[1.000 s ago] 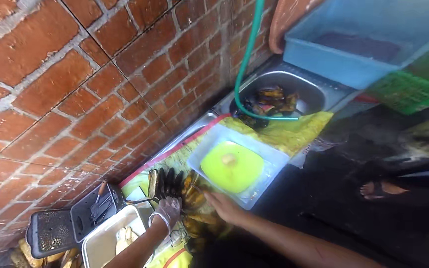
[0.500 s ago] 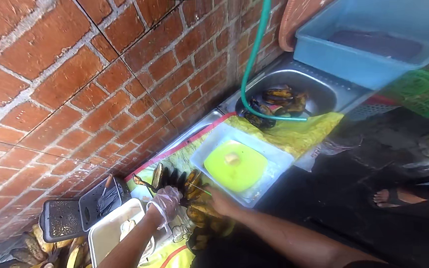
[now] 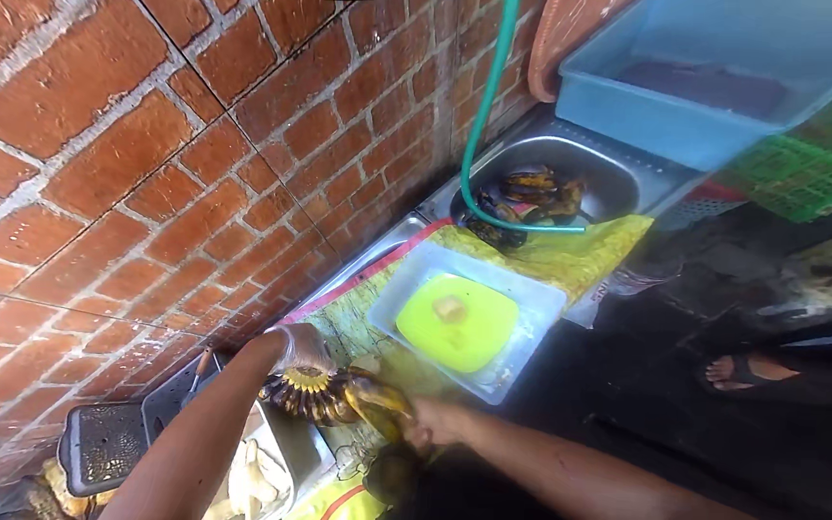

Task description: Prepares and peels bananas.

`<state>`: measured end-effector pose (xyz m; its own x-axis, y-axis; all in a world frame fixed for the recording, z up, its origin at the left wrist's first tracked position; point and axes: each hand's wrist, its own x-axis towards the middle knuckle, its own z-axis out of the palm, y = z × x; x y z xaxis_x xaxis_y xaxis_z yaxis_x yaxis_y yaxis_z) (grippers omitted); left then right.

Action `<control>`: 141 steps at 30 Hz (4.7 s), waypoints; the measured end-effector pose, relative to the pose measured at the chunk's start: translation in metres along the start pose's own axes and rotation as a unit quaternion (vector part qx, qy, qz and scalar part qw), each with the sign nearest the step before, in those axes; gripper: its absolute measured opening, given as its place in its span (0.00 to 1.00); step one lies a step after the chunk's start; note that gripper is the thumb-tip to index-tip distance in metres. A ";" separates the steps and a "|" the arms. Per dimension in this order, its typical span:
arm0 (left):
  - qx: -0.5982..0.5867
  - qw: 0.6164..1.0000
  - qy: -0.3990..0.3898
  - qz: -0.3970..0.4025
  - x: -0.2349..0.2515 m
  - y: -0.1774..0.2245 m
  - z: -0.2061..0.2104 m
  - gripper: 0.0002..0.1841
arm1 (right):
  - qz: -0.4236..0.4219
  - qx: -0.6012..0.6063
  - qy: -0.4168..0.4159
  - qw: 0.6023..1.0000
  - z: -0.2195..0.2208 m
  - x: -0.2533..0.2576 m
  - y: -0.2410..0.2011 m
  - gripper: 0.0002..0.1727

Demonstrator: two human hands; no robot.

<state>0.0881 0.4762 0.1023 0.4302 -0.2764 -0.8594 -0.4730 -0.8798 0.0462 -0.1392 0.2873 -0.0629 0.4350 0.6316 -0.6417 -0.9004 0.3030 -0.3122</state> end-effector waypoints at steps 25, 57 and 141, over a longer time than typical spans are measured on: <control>-0.305 0.933 0.129 -0.140 -0.009 0.081 0.157 0.30 | -0.093 -0.353 0.237 0.900 0.024 0.011 -0.037 0.24; -0.308 0.910 0.236 -0.143 0.025 0.074 0.176 0.30 | -0.046 -0.438 0.252 0.862 0.037 0.008 -0.046 0.31; -0.934 0.277 0.223 -0.037 0.079 0.142 0.178 0.18 | -0.106 -0.585 0.215 0.775 -0.013 -0.014 -0.074 0.21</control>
<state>-0.0824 0.3979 -0.0501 0.6348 0.1143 -0.7642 0.5935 0.5613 0.5769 -0.0782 0.2466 -0.0399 0.7598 0.2847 -0.5845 -0.2984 -0.6461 -0.7025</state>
